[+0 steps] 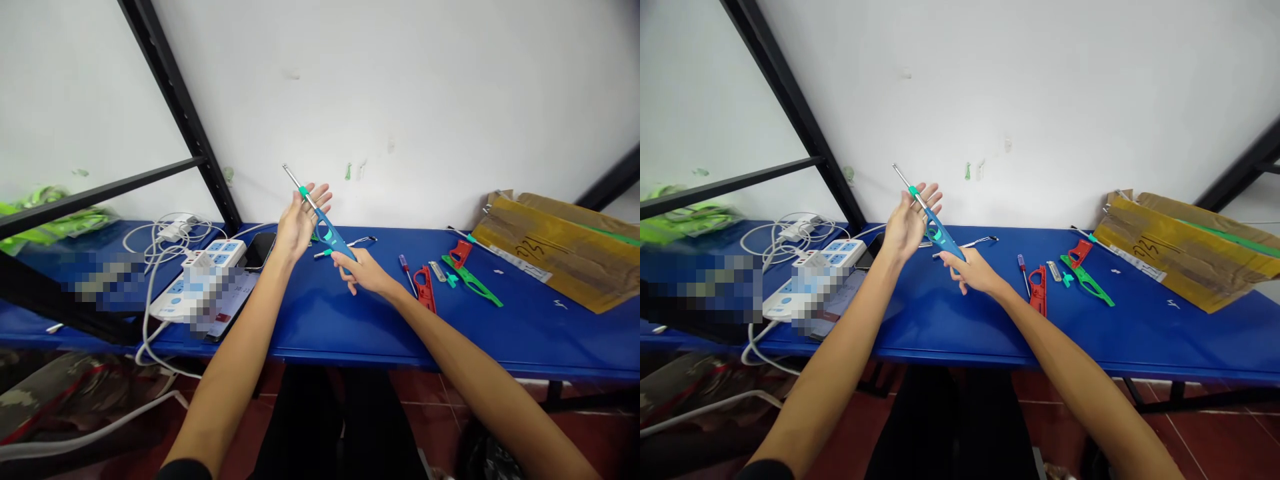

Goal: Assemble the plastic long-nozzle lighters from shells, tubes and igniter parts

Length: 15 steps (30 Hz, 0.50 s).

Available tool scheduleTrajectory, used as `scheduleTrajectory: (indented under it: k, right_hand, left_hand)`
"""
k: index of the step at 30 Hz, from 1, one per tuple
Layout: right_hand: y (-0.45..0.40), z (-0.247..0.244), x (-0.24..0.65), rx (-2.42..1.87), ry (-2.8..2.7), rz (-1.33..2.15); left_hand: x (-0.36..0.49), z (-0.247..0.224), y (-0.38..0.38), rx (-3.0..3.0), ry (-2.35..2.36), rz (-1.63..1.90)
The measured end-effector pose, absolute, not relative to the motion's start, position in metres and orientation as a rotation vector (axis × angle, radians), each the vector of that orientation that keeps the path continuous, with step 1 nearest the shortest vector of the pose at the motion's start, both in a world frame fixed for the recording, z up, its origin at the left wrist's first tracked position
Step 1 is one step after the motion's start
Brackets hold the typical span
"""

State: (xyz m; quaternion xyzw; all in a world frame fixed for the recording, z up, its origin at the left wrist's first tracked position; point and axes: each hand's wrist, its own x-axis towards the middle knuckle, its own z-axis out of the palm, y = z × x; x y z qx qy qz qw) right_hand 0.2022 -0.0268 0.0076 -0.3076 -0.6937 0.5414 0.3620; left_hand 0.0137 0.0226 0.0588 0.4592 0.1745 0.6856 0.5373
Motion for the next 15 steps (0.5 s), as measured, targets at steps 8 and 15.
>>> scheduleTrajectory:
  k: [8, 15]
  right_hand:
    - [-0.013, -0.005, 0.213, -0.858, -1.867, 1.195]
    - [-0.011, -0.010, 0.211, -0.895, -1.842, 1.113]
  left_hand:
    - [0.015, 0.034, 0.029, 1.123, 0.555, 1.446]
    - [0.028, 0.036, 0.023, 1.082, 0.547, 1.432]
